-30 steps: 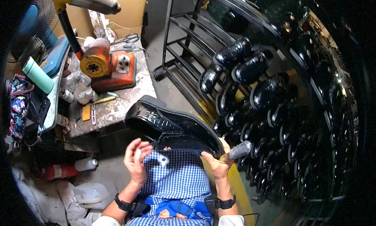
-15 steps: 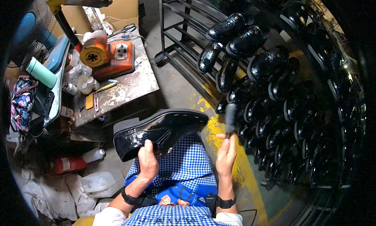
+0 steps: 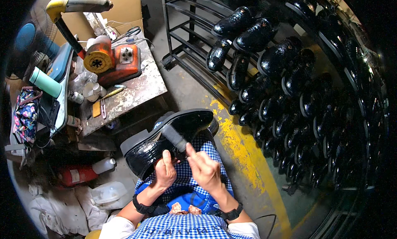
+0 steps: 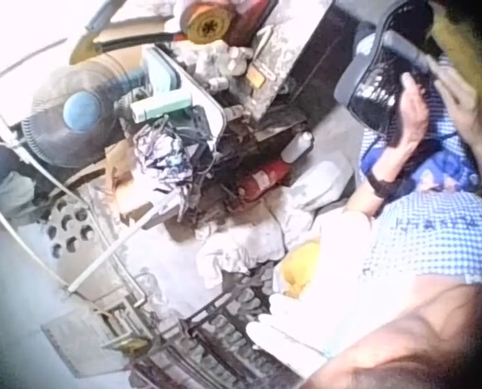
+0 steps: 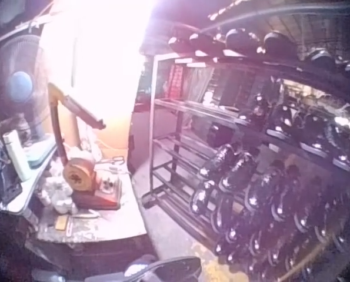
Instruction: Cleaning and buffing finished shoes from a production rack using a brush tool.
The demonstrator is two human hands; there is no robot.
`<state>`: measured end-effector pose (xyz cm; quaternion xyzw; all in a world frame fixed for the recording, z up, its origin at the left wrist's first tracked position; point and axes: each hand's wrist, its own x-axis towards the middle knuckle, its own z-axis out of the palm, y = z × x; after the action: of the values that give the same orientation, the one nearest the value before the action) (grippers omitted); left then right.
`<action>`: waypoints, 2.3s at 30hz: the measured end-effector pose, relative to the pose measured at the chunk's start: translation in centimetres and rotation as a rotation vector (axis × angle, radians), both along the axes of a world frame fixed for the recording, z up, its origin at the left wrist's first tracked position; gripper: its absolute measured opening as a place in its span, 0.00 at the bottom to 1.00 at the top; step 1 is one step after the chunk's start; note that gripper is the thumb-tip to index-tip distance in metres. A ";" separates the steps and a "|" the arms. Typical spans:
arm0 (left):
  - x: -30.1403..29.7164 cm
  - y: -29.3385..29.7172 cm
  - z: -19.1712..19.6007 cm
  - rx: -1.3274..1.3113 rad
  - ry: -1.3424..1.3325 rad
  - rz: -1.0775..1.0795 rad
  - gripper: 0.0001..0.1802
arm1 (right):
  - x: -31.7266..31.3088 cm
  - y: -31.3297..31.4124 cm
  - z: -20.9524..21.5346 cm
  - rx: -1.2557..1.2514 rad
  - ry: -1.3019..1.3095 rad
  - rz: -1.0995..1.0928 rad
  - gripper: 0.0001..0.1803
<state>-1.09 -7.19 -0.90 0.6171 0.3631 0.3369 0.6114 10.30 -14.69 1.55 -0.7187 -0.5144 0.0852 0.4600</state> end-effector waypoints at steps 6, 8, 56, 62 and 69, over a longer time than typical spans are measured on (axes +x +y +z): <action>0.6 -0.2 0.7 -0.067 -0.017 -0.035 0.24 | 1.8 -0.1 -1.7 0.097 -0.027 -0.101 0.19; -0.5 0.1 -0.2 -0.087 -0.049 -0.051 0.25 | 0.6 0.1 -1.8 0.085 -0.125 -0.051 0.21; 14.8 -8.2 6.8 0.643 -0.006 -0.880 0.13 | 5.9 -26.7 -7.6 0.404 0.837 -0.787 0.35; 15.3 -7.3 1.2 0.139 0.218 -1.061 0.16 | 7.5 -37.0 -10.5 1.050 0.804 -1.207 0.27; 13.0 -2.9 -2.7 0.253 0.309 -0.811 0.16 | 19.7 -43.8 -14.0 1.052 0.584 -1.475 0.25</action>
<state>11.89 -10.11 -3.60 0.8224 0.1352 0.0157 0.5524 30.02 -58.51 -12.46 -0.5131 0.2317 -0.2928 0.7728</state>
